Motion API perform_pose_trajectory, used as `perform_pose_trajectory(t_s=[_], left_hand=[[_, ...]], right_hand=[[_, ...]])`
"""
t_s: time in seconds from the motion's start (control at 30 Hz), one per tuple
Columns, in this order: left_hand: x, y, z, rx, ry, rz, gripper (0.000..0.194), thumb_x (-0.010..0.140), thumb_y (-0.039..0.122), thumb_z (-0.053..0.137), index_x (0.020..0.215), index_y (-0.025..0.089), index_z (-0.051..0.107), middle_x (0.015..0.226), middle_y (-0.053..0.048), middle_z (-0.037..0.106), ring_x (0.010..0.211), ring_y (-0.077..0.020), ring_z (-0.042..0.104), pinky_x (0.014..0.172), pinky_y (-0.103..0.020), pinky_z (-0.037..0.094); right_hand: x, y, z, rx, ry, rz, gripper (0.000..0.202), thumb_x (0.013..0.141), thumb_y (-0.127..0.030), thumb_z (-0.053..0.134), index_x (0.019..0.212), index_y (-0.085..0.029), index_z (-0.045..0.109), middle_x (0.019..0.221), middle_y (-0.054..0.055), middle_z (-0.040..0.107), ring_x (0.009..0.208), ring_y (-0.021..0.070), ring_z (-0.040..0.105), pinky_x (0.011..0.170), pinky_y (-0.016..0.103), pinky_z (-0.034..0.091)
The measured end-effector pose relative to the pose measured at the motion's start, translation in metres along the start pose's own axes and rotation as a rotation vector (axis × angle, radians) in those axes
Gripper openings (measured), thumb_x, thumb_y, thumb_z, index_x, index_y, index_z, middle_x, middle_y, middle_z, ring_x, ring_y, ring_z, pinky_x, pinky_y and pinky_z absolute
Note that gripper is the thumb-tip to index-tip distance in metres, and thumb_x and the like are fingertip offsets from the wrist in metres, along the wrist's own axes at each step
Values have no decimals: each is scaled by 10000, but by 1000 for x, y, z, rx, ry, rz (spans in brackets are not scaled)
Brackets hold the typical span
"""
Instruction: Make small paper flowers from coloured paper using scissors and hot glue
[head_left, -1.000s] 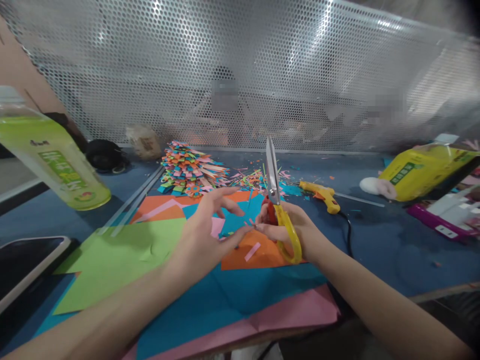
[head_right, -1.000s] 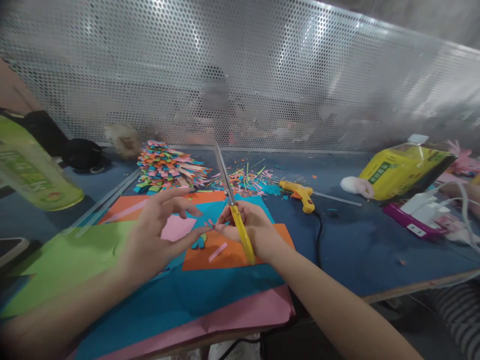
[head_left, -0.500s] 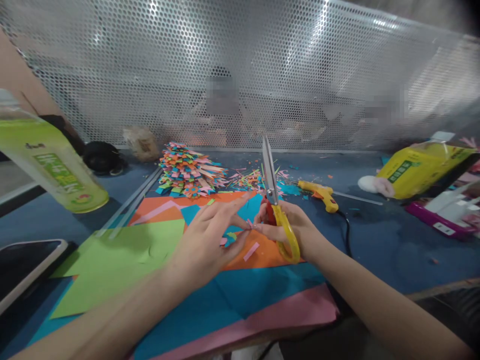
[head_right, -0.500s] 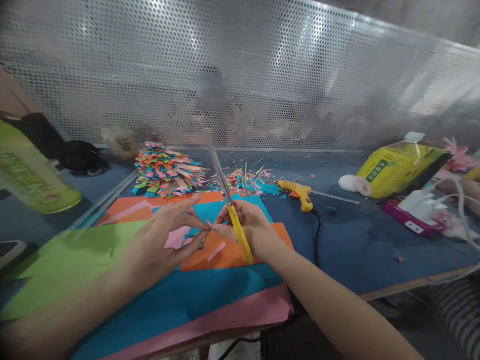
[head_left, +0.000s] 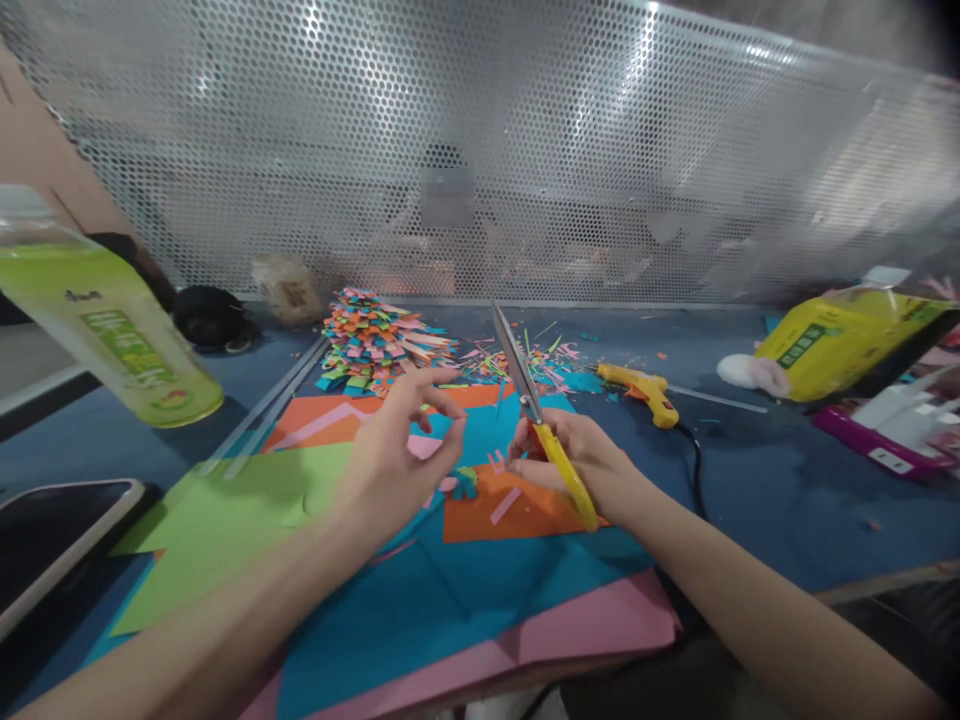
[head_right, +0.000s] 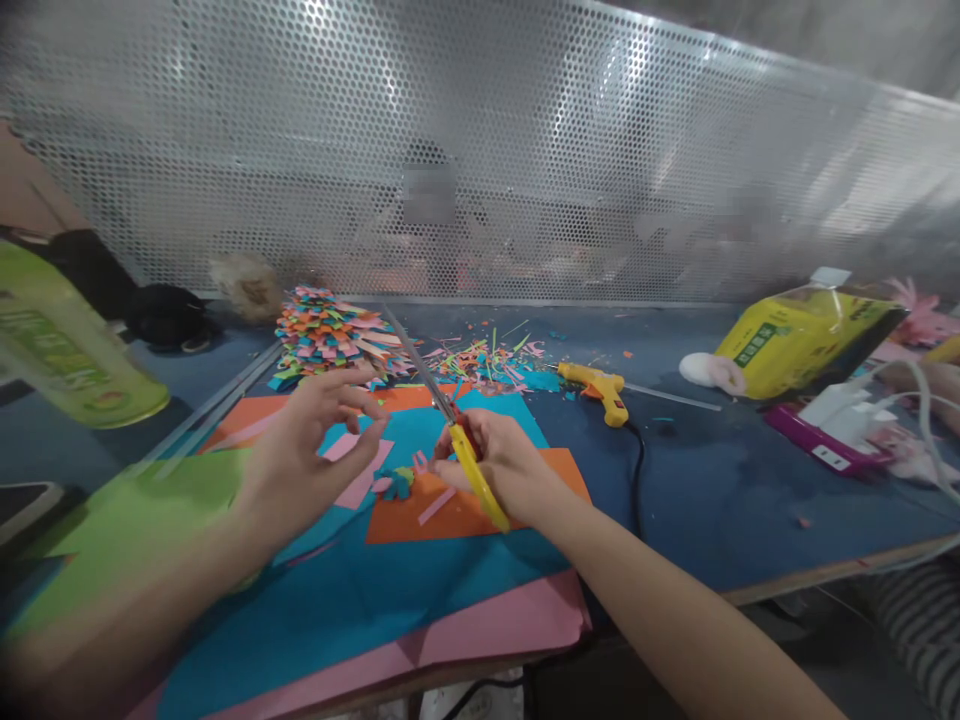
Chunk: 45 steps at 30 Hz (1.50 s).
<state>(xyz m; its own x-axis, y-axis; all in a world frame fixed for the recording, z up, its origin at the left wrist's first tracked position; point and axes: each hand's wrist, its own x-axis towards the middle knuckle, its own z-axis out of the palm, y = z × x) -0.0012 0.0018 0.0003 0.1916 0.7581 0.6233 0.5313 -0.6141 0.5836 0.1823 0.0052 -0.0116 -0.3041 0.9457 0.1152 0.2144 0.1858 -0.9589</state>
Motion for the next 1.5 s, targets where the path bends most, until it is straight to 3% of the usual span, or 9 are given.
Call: perform_pose_trajectory(t_s=[0.27, 0.53, 0.77, 1.03, 1.27, 1.5], left_hand=[[-2, 3, 2, -240, -376, -126, 604, 745, 210, 544, 1272, 235, 249, 843, -15, 639, 785, -147, 576, 675, -271, 409], [-7, -3, 3, -248, -456, -157, 628, 727, 205, 559, 1267, 279, 246, 786, 14, 613, 719, -137, 559, 646, -277, 417], [-4, 0, 7, -345, -416, -245, 592, 711, 195, 553, 1234, 221, 278, 736, 10, 590, 653, -120, 552, 573, -247, 408], [-9, -1, 12, -328, -348, -281, 615, 639, 133, 570, 1205, 251, 359, 718, 31, 624, 623, -110, 574, 551, -221, 400], [-6, 1, 13, -407, -284, -361, 596, 659, 161, 589, 1188, 205, 317, 661, 39, 621, 634, -113, 585, 557, -225, 383], [-7, 3, 13, -271, -237, -349, 517, 668, 210, 601, 1129, 211, 368, 692, 27, 630, 634, -128, 582, 556, -243, 385]], right_hand=[[-1, -2, -3, 2, -20, -29, 171, 605, -229, 643, 697, -170, 511, 614, -44, 511, 539, 91, 486, 519, 222, 400], [-4, -7, -1, 40, -116, 24, 215, 580, -227, 668, 693, -164, 497, 643, -30, 537, 583, 103, 529, 569, 222, 425], [-3, -10, 1, 3, -102, 17, 224, 581, -219, 685, 698, -164, 502, 659, -30, 534, 595, 95, 528, 568, 202, 426], [-3, 2, 3, -18, -72, -44, 252, 599, -254, 671, 729, -183, 467, 729, -5, 561, 671, 131, 558, 630, 251, 453], [-1, -1, 4, -52, 11, -53, 238, 598, -261, 652, 716, -185, 460, 674, -21, 541, 577, 101, 502, 555, 230, 420], [-2, -1, 5, -234, 102, -125, 233, 585, -231, 630, 769, -174, 499, 672, -14, 540, 553, 99, 456, 501, 208, 365]])
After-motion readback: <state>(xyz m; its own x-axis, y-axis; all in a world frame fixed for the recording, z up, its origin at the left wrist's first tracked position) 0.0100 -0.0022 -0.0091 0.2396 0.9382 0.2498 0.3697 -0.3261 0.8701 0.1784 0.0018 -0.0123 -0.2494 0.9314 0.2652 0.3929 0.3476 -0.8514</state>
